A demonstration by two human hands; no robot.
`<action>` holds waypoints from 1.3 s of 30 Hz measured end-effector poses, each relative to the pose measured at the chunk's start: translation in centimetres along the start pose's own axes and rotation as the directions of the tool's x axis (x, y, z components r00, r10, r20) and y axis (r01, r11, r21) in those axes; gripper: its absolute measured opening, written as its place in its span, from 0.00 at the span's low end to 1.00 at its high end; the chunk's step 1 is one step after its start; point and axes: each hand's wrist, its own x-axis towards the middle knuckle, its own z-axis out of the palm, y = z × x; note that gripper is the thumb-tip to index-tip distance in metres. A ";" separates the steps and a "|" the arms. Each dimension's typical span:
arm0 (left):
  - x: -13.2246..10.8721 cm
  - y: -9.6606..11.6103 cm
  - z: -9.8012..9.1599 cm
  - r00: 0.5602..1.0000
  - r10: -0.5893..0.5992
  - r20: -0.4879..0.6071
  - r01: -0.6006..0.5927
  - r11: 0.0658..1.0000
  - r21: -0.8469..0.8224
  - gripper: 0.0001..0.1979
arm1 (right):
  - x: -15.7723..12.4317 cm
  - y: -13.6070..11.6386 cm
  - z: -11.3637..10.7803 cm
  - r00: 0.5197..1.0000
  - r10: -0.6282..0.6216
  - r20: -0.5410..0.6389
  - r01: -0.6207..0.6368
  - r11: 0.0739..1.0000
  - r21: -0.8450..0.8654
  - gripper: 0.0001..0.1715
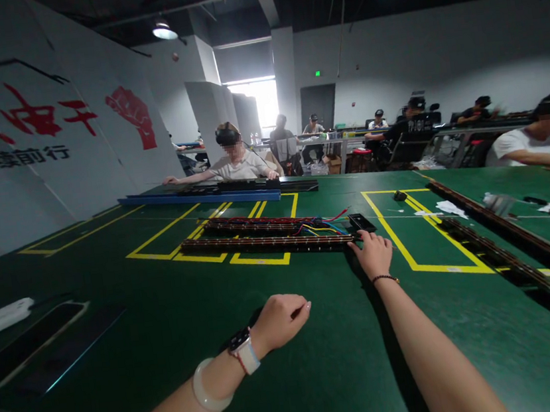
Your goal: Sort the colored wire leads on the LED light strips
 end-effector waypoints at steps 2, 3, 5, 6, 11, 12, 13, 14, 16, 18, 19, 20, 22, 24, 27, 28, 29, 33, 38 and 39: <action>0.0 0.0 0.1 1.000 -0.002 0.012 0.002 1.000 -0.010 0.19 | 0.3 0.3 0.2 1.000 0.025 -0.006 -0.025 1.000 -0.007 0.26; -0.1 0.1 0.1 1.000 -0.001 0.017 0.002 1.000 -0.011 0.19 | 0.5 0.4 0.3 0.999 0.036 -0.007 -0.036 0.999 -0.008 0.26; -0.1 0.1 0.1 1.000 0.000 0.027 0.000 1.000 -0.011 0.19 | 0.7 0.3 0.4 0.998 0.067 -0.002 -0.067 0.998 -0.007 0.26; -0.1 0.1 0.1 1.000 0.001 0.031 0.000 1.000 -0.012 0.19 | 0.7 0.3 0.4 0.997 0.081 0.002 -0.081 0.997 -0.002 0.26; -0.1 -0.2 0.2 0.999 -0.013 0.042 0.014 1.000 -0.003 0.20 | 0.8 0.8 -0.1 0.997 0.058 -0.044 -0.055 0.996 0.065 0.25; -0.1 -0.2 0.2 0.999 -0.019 0.047 0.019 1.000 -0.001 0.20 | 0.7 1.5 -0.4 0.996 0.042 -0.075 -0.036 0.997 0.071 0.25; -0.1 -0.3 0.2 0.998 -0.022 0.053 0.023 1.000 -0.001 0.20 | 0.6 2.4 -0.8 0.993 0.037 -0.112 -0.029 0.997 0.070 0.25; -0.1 -0.4 0.3 0.998 -0.022 0.059 0.022 1.000 -0.001 0.20 | 0.4 3.6 -1.2 0.987 0.044 -0.152 -0.035 0.997 0.063 0.24; -0.1 -0.5 0.3 0.998 -0.017 0.065 0.016 1.000 0.013 0.19 | -0.2 6.8 -2.3 0.967 0.104 -0.234 -0.099 0.995 0.033 0.23; -0.1 -0.5 0.4 0.998 -0.011 0.067 0.009 0.999 0.037 0.19 | -1.3 10.8 -3.5 0.935 0.176 -0.308 -0.191 0.981 -0.021 0.22; -0.1 -0.5 0.4 0.997 -0.008 0.071 0.004 0.999 0.047 0.19 | -2.1 12.9 -4.1 0.917 0.203 -0.344 -0.236 0.970 -0.058 0.22; -0.1 -0.5 0.5 0.997 -0.003 0.076 -0.001 0.999 0.054 0.19 | -2.9 15.0 -4.8 0.904 0.213 -0.370 -0.266 0.959 -0.099 0.22; -0.1 -0.4 0.6 0.996 0.014 0.090 -0.019 0.998 0.054 0.20 | -4.7 18.7 -6.1 0.879 0.245 -0.408 -0.339 0.924 -0.176 0.22; -0.1 -0.4 0.6 0.994 0.037 0.099 -0.043 0.998 0.051 0.20 | -6.3 21.6 -7.4 0.852 0.301 -0.429 -0.430 0.869 -0.244 0.25; -0.1 -0.4 0.7 0.992 0.064 0.105 -0.069 0.997 0.046 0.20 | -7.8 24.0 -8.7 0.811 0.473 -0.345 -0.579 0.733 -0.356 0.31; -0.1 -0.4 0.7 0.992 0.066 0.107 -0.071 0.996 0.044 0.20 | -8.0 24.4 -9.0 0.788 0.545 -0.288 -0.616 0.683 -0.393 0.31; -0.1 -0.4 0.7 0.992 0.066 0.108 -0.071 0.997 0.042 0.20 | -8.1 24.5 -9.2 0.761 0.605 -0.233 -0.639 0.640 -0.427 0.29; -0.1 -0.3 0.6 0.992 0.054 0.112 -0.059 0.998 0.038 0.20 | -7.8 24.1 -9.6 0.728 0.667 -0.160 -0.652 0.601 -0.463 0.28; -0.1 -0.5 0.8 0.992 0.062 0.112 -0.065 0.997 0.029 0.20 | -7.6 24.3 -9.7 0.734 0.664 -0.144 -0.665 0.658 -0.352 0.27; -0.1 -0.6 0.8 0.992 0.063 0.112 -0.066 0.997 0.027 0.20 | -7.6 24.4 -9.7 0.728 0.672 -0.138 -0.671 0.656 -0.346 0.26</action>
